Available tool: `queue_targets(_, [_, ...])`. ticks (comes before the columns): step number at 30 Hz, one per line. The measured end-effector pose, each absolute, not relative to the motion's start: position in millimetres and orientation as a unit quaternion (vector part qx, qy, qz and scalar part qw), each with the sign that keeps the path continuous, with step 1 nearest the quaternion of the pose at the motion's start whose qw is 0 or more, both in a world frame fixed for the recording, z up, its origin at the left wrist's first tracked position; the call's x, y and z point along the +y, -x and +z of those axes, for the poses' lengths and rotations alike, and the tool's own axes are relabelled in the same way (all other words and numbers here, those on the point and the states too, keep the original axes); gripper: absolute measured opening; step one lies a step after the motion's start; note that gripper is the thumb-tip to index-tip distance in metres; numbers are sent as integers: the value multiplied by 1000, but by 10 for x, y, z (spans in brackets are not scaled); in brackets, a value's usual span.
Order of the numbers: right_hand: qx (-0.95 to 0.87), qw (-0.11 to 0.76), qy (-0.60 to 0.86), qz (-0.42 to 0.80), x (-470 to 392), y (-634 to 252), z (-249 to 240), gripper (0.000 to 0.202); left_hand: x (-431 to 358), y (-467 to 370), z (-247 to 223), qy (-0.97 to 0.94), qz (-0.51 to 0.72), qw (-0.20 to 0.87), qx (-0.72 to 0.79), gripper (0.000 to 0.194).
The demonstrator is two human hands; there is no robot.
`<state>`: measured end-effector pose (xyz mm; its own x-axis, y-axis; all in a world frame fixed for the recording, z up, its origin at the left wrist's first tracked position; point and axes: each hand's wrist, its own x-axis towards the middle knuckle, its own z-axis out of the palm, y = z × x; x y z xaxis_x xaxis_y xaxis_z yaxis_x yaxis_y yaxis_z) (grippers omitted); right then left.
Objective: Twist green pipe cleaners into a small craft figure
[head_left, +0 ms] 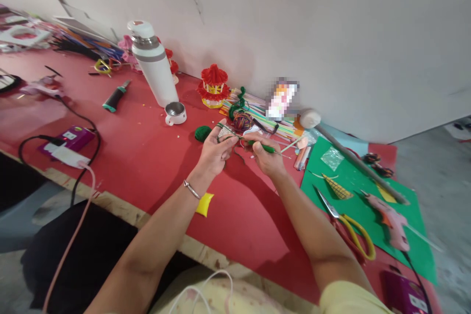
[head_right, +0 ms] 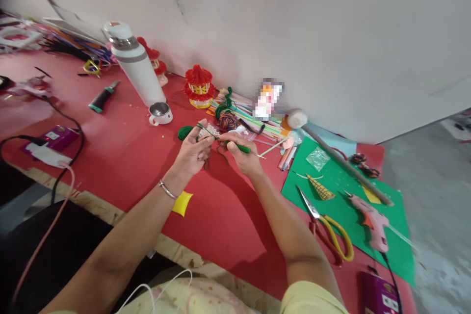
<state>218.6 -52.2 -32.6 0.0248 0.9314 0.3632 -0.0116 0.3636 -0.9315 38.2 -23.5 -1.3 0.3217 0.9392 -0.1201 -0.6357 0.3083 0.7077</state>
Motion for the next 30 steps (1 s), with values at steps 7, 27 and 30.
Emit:
queue_targets(7, [-593, 588, 398, 379, -508, -2213, -308, 38, -232, -388, 20, -305, 534, 731, 294, 107])
queue_targets(27, [-666, 611, 373, 211, -581, -2103, -221, 23, -232, -380, -92, -249, 460, 815, 250, 74])
queue_targets(30, [-671, 578, 379, 267, -554, -2200, -118, 25, -212, -333, -51, -256, 453, 811, 267, 76])
